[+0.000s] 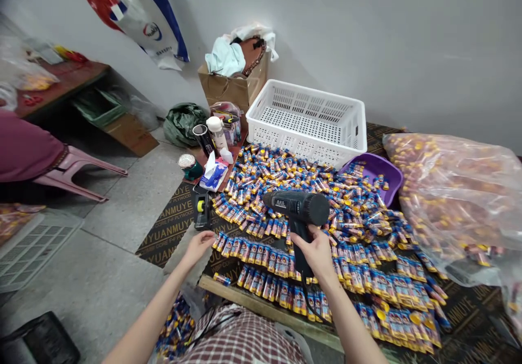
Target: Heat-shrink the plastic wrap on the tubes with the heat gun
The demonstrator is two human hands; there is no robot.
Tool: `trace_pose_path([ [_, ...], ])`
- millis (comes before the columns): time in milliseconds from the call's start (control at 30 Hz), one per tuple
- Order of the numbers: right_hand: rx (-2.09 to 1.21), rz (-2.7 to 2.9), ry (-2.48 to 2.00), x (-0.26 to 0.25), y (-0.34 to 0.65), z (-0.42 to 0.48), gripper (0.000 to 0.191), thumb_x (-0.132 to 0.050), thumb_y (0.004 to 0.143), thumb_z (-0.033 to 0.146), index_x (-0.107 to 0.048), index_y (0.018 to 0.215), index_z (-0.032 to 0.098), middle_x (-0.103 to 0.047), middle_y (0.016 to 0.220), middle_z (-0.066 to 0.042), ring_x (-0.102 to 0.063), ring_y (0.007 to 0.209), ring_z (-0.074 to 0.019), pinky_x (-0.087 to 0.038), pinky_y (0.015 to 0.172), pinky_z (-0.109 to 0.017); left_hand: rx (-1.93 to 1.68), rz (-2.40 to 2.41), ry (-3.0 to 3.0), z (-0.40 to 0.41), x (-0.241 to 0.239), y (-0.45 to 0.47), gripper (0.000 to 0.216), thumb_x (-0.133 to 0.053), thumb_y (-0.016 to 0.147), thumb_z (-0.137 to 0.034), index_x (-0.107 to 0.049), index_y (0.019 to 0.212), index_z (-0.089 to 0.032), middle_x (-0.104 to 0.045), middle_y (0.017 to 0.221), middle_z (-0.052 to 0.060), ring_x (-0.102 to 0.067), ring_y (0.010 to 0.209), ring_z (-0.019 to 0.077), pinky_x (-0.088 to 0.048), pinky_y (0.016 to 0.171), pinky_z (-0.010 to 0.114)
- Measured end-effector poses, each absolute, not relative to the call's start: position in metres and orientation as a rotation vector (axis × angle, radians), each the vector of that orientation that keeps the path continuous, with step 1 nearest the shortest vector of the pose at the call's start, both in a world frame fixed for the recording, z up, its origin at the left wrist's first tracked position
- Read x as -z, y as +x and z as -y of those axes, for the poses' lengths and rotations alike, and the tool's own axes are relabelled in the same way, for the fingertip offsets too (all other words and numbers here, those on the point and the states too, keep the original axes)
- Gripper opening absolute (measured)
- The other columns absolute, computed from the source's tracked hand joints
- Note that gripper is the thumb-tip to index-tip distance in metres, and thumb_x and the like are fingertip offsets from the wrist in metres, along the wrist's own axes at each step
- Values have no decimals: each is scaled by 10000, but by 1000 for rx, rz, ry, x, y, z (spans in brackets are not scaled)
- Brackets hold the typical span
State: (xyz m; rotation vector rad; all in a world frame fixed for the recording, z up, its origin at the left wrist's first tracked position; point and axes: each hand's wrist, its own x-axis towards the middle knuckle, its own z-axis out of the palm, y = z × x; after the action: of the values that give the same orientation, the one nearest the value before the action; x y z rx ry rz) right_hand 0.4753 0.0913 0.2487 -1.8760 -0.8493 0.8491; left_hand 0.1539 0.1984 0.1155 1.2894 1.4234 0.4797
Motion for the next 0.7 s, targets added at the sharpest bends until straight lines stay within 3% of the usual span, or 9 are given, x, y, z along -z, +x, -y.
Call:
trace_pose_path([
  [167, -942, 971, -1933, -253, 462, -85, 256, -647, 625, 329, -645, 788, 131, -687, 762, -73, -608, 711, -242, -474, 649, -326, -467, -1425, 1326, -197, -115, 150, 284, -626, 628, -355, -637, 810, -138, -687, 832, 65, -631, 777, 186, -491, 772, 317],
  [500, -1102, 1090, -1804, -239, 423, -105, 233, -606, 637, 280, -646, 801, 119, -674, 734, -61, -590, 678, -227, -448, 607, -297, -366, -1466, 1429, -187, -102, 143, 177, -552, 693, -203, -647, 826, -136, -686, 830, 64, -634, 773, 180, -493, 763, 313],
  [633, -1097, 1147, -1812, -239, 415, -110, 227, -584, 652, 269, -647, 810, 117, -670, 740, -54, -584, 682, -224, -446, 615, -294, -228, -1515, 1773, -213, -112, 166, 310, -421, 713, -49, -651, 895, -148, -673, 941, 85, -607, 900, 188, -442, 858, 319],
  [700, -1062, 1149, -1864, -241, 421, -102, 239, -595, 653, 285, -648, 811, 114, -672, 734, -59, -588, 680, -231, -450, 616, -303, -203, -1533, 1938, -233, -114, 187, 336, -411, 737, -57, -631, 978, -138, -637, 1043, 112, -565, 1003, 203, -399, 915, 322],
])
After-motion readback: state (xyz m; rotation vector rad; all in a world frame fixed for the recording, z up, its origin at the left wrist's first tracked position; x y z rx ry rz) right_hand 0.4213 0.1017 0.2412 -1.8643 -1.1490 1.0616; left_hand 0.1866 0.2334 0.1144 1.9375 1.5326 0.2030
